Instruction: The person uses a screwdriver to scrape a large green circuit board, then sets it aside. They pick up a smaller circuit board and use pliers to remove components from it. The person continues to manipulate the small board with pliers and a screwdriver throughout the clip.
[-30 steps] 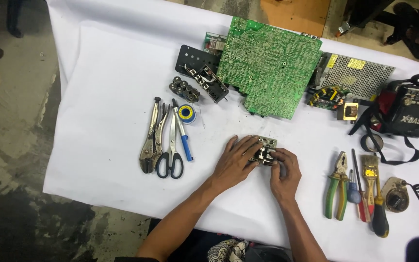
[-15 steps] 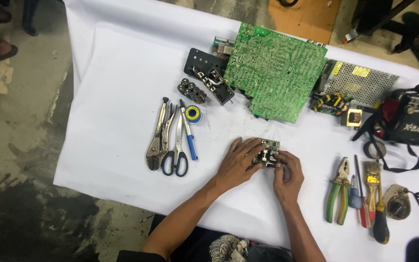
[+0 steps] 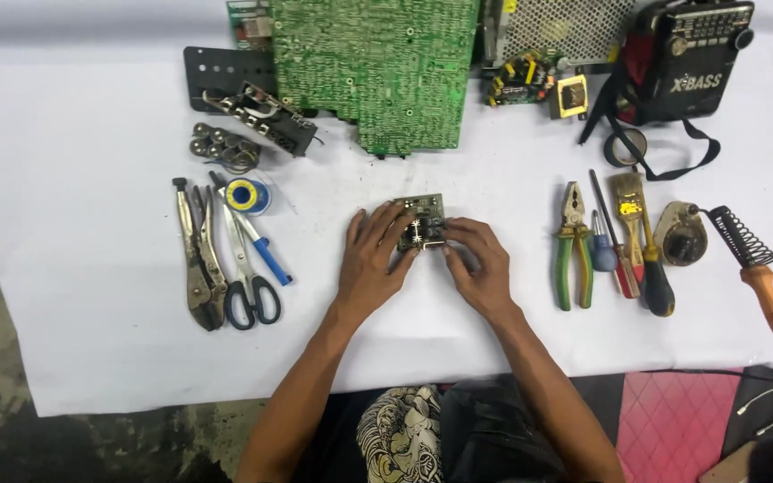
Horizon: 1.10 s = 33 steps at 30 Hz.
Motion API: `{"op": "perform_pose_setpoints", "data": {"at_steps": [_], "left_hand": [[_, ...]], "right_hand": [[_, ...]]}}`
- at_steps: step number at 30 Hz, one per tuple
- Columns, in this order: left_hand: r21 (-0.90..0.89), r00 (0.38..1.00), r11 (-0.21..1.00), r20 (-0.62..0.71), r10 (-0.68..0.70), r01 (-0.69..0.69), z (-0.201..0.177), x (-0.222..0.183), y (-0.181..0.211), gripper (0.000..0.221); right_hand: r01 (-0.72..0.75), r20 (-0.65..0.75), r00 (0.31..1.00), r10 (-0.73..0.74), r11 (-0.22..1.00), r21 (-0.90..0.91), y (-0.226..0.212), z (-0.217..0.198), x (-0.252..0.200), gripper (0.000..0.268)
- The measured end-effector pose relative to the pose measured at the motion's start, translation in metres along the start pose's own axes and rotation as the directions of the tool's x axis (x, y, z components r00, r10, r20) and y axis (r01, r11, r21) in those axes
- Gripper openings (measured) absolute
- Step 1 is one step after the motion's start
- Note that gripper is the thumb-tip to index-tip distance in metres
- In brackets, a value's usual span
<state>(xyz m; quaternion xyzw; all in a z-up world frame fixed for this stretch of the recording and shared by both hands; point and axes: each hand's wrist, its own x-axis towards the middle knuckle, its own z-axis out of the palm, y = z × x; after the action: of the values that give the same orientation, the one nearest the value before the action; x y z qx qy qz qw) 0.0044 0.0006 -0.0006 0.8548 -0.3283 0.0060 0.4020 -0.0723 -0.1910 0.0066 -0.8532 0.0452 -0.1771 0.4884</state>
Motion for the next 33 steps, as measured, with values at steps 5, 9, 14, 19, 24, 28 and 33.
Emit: {"op": "perform_pose_setpoints", "data": {"at_steps": [5,9,14,19,24,28,33], "left_hand": [[-0.003,1.0,1.0,-0.005,-0.022,0.022,0.004,0.0,-0.001,0.052],[-0.019,0.999,0.999,-0.011,-0.04,0.04,0.003,0.001,0.001,0.051],[-0.034,0.998,0.998,-0.006,-0.055,0.055,0.0,0.003,0.004,0.05],[-0.023,0.998,0.998,-0.013,-0.055,0.055,0.002,0.003,0.005,0.049],[0.004,0.999,0.999,-0.023,-0.043,0.043,0.002,0.004,0.006,0.048],[0.027,0.999,0.999,-0.033,-0.035,0.036,0.006,0.002,0.003,0.05],[0.037,0.999,0.999,-0.046,-0.029,0.031,0.005,0.002,0.003,0.05]], "right_hand": [[-0.011,-0.01,1.0,0.011,1.0,-0.016,0.004,0.004,-0.001,0.01],[-0.009,-0.034,0.999,0.008,0.999,-0.035,0.005,0.006,-0.002,0.006],[0.007,-0.087,0.996,-0.01,0.999,-0.044,-0.002,0.0,0.001,0.01],[0.125,0.008,0.992,-0.127,0.962,-0.243,-0.012,-0.003,0.002,0.027],[0.11,-0.021,0.993,-0.12,0.958,-0.265,-0.001,0.002,-0.005,0.02],[0.093,-0.014,0.995,-0.101,0.954,-0.284,0.005,0.004,-0.008,0.021],[0.067,-0.052,0.995,-0.083,0.966,-0.251,0.01,0.005,-0.013,0.014]]}}
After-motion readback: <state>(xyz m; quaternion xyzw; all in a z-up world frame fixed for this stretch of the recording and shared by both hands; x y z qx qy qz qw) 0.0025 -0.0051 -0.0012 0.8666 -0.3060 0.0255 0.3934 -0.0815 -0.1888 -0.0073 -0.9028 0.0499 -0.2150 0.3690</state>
